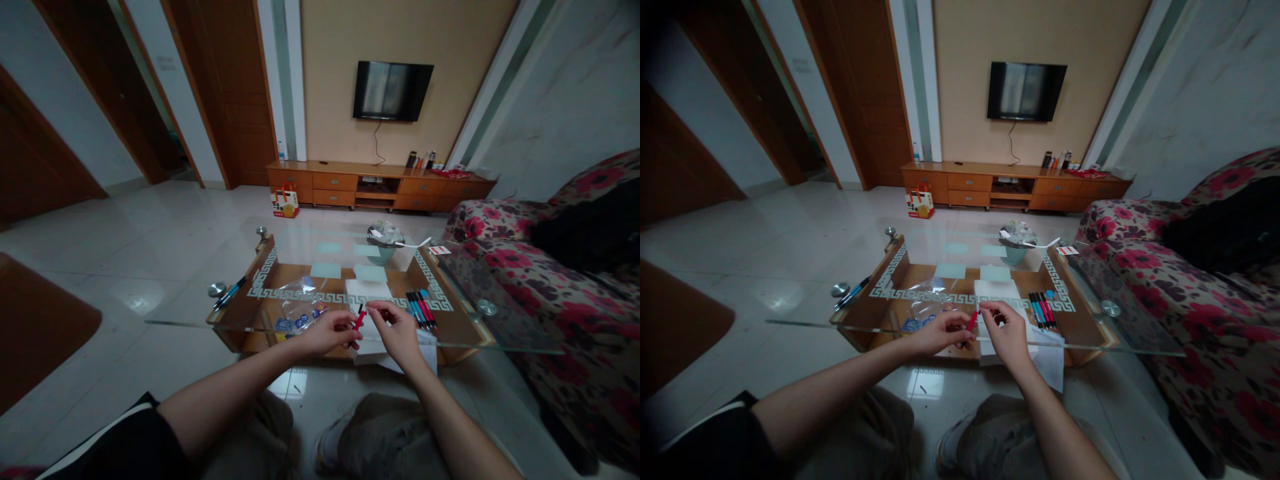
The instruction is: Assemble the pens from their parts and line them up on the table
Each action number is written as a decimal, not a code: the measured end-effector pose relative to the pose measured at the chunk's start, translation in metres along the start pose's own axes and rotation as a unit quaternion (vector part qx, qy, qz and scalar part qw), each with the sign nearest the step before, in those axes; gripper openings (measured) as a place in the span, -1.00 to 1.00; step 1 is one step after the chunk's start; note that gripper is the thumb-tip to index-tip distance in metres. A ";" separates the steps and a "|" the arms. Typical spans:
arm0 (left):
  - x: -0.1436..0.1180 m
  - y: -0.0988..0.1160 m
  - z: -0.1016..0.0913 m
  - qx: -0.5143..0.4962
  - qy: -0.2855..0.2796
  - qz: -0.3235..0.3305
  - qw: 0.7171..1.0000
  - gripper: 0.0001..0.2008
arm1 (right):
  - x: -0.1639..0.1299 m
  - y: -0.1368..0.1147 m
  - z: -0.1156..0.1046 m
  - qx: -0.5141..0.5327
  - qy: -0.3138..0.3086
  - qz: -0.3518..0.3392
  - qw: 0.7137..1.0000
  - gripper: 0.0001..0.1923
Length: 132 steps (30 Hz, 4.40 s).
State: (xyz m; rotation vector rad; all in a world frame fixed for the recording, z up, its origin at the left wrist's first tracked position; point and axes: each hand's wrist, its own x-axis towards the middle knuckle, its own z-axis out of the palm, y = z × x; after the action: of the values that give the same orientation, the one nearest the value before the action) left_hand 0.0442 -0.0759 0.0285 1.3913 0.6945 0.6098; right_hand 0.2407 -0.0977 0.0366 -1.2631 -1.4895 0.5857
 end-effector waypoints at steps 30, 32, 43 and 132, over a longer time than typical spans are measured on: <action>0.010 0.000 -0.013 -0.053 0.220 0.045 0.973 -0.78 | -0.007 0.021 0.001 -0.266 -0.196 -0.018 0.944 -0.78; 0.010 -0.001 -0.014 -0.058 0.233 0.037 0.970 -0.79 | -0.009 0.025 0.003 -0.314 -0.220 0.000 0.924 -0.75; 0.011 -0.001 -0.013 -0.087 0.281 0.019 0.956 -0.80 | -0.011 0.030 0.010 -0.410 -0.286 0.036 0.866 -0.66; 0.011 -0.022 -0.020 -0.035 0.242 -0.024 0.969 -0.79 | -0.011 0.022 0.017 -0.280 -0.152 -0.051 0.946 -0.85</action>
State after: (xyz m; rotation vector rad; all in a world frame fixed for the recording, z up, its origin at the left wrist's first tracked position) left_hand 0.0364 -0.0567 0.0049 1.1621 1.0802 0.9405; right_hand 0.2332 -0.0962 0.0080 -1.5595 -2.0637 0.2997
